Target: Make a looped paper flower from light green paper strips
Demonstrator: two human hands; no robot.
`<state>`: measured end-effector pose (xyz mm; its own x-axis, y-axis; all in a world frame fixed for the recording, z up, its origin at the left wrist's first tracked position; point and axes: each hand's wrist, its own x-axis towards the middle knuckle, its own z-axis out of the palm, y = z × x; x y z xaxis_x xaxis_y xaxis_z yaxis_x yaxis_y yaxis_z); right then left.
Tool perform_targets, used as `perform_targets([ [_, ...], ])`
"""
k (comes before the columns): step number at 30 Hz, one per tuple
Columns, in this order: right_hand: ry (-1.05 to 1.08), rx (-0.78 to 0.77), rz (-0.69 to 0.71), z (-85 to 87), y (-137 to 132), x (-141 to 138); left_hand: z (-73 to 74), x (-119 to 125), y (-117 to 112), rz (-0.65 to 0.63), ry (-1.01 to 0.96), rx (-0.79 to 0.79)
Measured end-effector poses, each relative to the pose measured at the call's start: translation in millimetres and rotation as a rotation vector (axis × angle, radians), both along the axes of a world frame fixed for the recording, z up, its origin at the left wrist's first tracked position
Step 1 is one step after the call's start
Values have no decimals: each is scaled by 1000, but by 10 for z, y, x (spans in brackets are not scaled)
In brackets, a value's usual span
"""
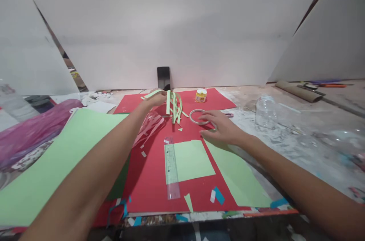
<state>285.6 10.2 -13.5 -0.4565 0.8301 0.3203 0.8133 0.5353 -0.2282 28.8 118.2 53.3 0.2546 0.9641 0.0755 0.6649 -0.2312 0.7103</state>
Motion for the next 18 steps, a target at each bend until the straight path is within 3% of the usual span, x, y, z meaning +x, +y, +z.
perform_targets([
  [3,-64,-73,93,62,-136,-127,3,-285,-108,-19,148,-7],
  [6,-113,-150,133,56,-223,-236,-82,-538,-407,-50,264,72],
  [9,-103,-216,152,59,-250,-308,-216,-643,-771,-112,410,438],
  [12,-57,-255,159,99,-281,-369,-333,-552,-1097,-270,447,586],
  [15,-15,-210,142,126,-375,-431,-422,-360,-1348,-524,452,571],
  [18,66,-97,104,111,-519,-463,-519,-221,-1476,-590,414,484],
])
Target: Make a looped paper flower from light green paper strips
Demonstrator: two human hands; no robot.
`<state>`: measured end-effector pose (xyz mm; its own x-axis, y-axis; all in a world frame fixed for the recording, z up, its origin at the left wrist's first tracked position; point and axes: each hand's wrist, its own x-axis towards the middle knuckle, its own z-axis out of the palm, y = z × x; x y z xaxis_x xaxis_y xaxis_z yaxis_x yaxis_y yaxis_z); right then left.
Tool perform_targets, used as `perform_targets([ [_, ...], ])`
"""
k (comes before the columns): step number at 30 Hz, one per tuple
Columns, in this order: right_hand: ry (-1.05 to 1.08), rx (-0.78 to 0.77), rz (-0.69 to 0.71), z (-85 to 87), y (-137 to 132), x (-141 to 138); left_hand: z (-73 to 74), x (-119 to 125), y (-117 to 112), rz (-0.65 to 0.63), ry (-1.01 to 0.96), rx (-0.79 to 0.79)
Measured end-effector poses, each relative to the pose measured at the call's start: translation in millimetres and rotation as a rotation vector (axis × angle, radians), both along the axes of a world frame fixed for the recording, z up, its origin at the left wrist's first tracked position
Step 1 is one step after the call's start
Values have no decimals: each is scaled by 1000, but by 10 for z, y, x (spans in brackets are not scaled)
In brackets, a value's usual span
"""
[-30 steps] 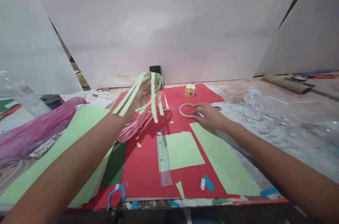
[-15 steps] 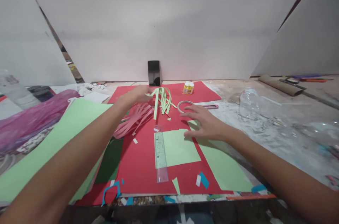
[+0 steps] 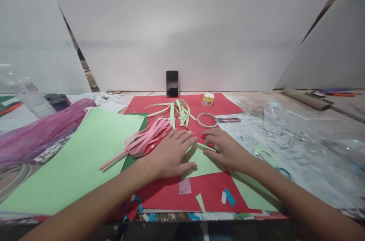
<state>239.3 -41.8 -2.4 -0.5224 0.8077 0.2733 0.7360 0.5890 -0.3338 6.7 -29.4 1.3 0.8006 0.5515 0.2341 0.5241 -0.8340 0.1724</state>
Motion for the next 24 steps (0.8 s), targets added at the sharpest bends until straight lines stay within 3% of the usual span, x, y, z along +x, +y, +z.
perform_targets([
  [6,191,-11,-129,-66,-202,24,-185,19,94,115,-192,-166],
  [12,264,-104,-247,-144,-168,4,-206,-12,164,188,-401,-212],
  [16,495,-111,-300,-11,-10,-9,-140,1,198,254,-547,-281],
  [18,490,-109,-283,108,131,-13,-106,17,264,292,-632,-349],
  [21,554,-192,-224,246,355,-28,-71,35,403,285,-722,-538],
  [24,649,-292,-158,250,485,-63,-59,23,494,251,-785,-699],
])
